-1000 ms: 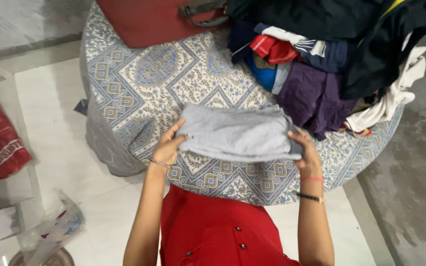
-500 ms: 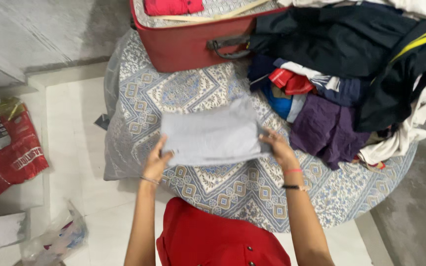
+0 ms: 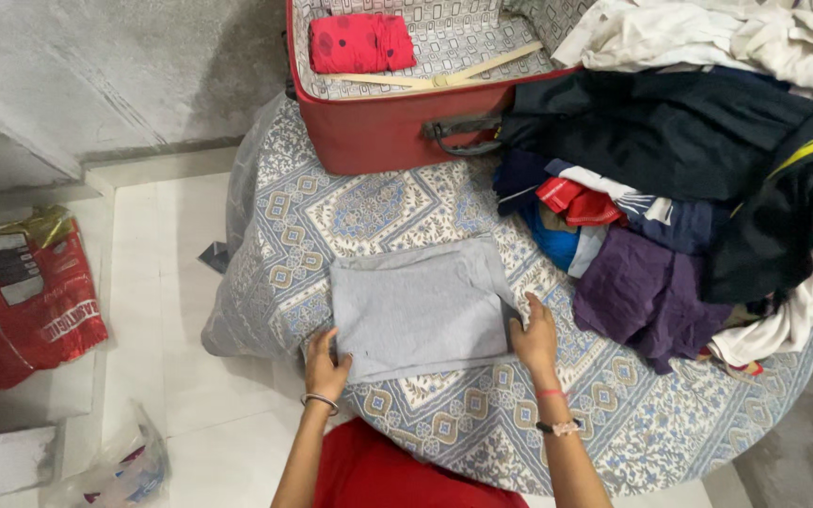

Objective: The person folds a red polka-dot top and a grey collared shirt by hand and places them inside an open red suitcase.

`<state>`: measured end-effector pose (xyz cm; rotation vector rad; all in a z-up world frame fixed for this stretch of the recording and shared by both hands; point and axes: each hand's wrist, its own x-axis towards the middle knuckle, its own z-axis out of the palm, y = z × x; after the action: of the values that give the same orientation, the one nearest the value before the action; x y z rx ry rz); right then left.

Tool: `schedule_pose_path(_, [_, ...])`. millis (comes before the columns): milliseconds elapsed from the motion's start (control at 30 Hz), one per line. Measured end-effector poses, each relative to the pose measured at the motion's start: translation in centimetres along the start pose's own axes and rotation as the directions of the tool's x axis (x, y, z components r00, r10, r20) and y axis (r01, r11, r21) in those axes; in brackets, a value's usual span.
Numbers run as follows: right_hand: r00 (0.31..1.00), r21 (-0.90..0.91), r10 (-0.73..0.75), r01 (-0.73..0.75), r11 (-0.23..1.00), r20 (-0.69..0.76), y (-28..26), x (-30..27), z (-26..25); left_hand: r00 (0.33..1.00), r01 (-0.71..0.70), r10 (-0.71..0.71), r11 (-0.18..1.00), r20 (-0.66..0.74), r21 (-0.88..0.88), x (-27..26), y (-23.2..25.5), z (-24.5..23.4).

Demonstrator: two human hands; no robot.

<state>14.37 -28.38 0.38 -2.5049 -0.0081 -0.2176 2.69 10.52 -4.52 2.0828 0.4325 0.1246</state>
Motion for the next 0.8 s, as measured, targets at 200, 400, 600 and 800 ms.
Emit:
schedule_pose_path(200, [0.946, -0.075, -0.324, 0.324, 0.943, 0.008, -10.2, 0.5, 1.7, 0.980, -0.179, 0.198, 0.934, -0.031, 0.310, 2.7, 5.0, 3.2])
schedule_pose_path(400, [0.889, -0.222, -0.282, 0.375, 0.900, 0.360, -13.3, 0.3, 6.7, 0.957, -0.243, 0.101, 0.793, 0.273, 0.559, 5.3, 9.1, 4.7])
schedule_pose_path(600, [0.964, -0.224, -0.193, 0.232, 0.946, 0.185, -10.2, -0.2, 7.9, 0.957, -0.193, 0.020, 0.787, 0.289, 0.586, 5.1, 7.7, 3.4])
schedule_pose_path(800, [0.972, -0.318, -0.127, 0.186, 0.930, 0.198, -12.5, 1.8, 10.4, 0.986, -0.149, 0.070, 0.767, 0.150, 0.624, 8.4, 4.6, 4.7])
